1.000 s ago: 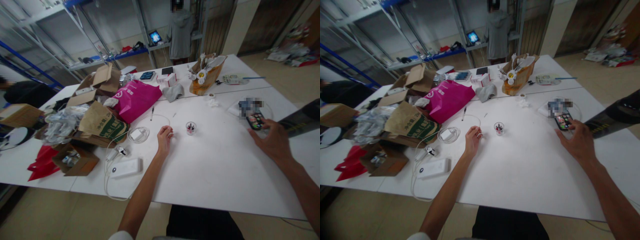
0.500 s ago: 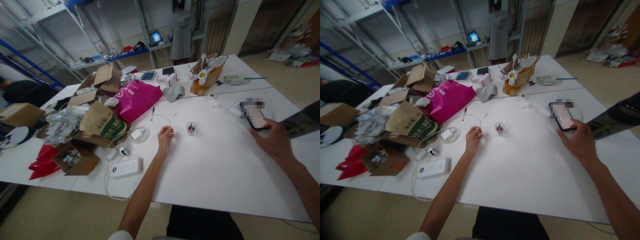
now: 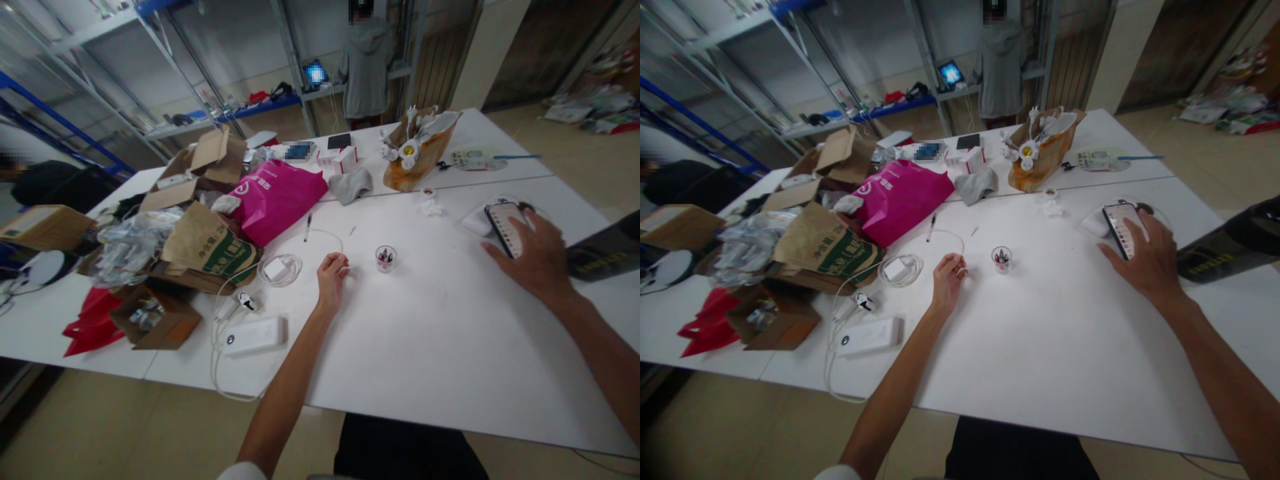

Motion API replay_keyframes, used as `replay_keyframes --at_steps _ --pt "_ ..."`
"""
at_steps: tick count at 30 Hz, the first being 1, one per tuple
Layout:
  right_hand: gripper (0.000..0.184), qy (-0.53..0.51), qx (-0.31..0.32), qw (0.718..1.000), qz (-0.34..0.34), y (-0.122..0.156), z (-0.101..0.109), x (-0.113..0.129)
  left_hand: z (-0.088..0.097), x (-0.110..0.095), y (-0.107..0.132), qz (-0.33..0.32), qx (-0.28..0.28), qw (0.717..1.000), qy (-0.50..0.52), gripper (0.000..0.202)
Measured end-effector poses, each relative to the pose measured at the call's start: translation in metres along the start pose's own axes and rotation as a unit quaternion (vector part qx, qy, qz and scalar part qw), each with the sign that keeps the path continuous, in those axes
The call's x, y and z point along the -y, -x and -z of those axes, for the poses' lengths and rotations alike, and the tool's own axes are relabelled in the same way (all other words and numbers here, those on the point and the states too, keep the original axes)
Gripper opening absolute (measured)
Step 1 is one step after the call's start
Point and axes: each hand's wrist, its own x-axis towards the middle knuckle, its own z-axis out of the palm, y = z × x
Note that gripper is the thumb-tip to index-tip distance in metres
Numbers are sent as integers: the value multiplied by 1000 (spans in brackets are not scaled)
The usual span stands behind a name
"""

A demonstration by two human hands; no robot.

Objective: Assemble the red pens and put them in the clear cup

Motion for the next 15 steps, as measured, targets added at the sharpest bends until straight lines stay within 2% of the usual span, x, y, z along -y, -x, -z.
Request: replay_keyframes --at_steps 3,8,12,15 --pt "86 19 3 1000 -4 -10 1 7 1 0 0 0 1 1000 0 28" --pt "73 10 20 999 -24 -14 3 13 1 0 -1 2 0 1000 -3 27" --pt "92 -2 19 998 -60 -2 5 6 1 0 -1 3 1 1000 -6 28" --pt "98 -2 46 996 -76 10 9 -2 1 1 -1 6 0 1000 -5 29"
